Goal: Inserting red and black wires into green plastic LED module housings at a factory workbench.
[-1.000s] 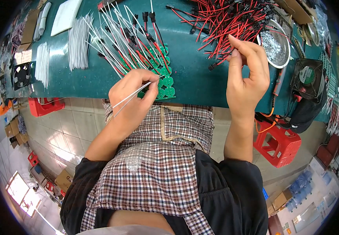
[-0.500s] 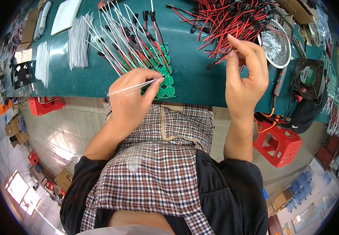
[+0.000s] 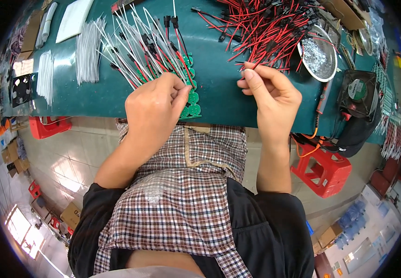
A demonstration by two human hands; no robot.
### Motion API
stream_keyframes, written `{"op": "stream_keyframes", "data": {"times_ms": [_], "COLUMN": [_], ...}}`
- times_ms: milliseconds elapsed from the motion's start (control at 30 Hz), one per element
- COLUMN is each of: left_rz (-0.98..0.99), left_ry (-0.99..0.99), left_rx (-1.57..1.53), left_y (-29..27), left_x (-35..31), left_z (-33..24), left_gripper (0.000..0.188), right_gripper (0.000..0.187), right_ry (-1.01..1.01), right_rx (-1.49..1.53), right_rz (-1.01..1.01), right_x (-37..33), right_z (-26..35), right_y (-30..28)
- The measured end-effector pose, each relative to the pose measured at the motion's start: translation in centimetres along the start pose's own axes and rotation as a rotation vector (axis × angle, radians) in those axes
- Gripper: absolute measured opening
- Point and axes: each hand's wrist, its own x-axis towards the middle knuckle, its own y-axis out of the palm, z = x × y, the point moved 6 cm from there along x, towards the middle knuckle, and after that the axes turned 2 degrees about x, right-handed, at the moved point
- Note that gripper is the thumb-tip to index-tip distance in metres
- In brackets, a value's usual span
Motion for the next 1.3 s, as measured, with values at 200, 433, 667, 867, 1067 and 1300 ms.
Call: {"op": "stream_keyframes", "data": {"times_ms": [200,433,667,867,1067,1300], "left_rz": [-0.051,-0.008,0.19,0.302,0.194,0.092], "left_ry": [0.023,-0.008,-0.037,-0.103,-0.106,-0.123], "left_rx": [-0.003,-0.033,-0.114,-0.084,-0.189,-0.209], "left_y": [0.2,-0.5,-2.7,-2.2,-1.9,-2.3], "left_x": [-0.1,-0.5,-3.2,-5.4,-4.5,-3.6], "left_z": [0.0,0.1,1.3,3.4,3.9,4.1], "left_gripper": [0.019,0.02,0.025,0.028,0.026,0.026], "right_gripper": [0.012,0.013,0.007,0.005,0.01,0.008], "right_ry": [-0.002,-0.08,-0.066,-0.037,-0.033,-0.075], "right_rx": [-0.063,-0.164,-0.248,-0.221,-0.371,-0.278], "right_rz": [-0.032,-0.072,-0.058,-0.064,0.048,-0.031], "right_x": [-0.6,-1.2,-1.2,-1.4,-1.4,-1.7], "right_z": [-1.5,-1.5,-1.5,-1.2,-2.2,-0.7], "right_y": [0.1,0.8,0.8,1.2,1.1,2.2]}}
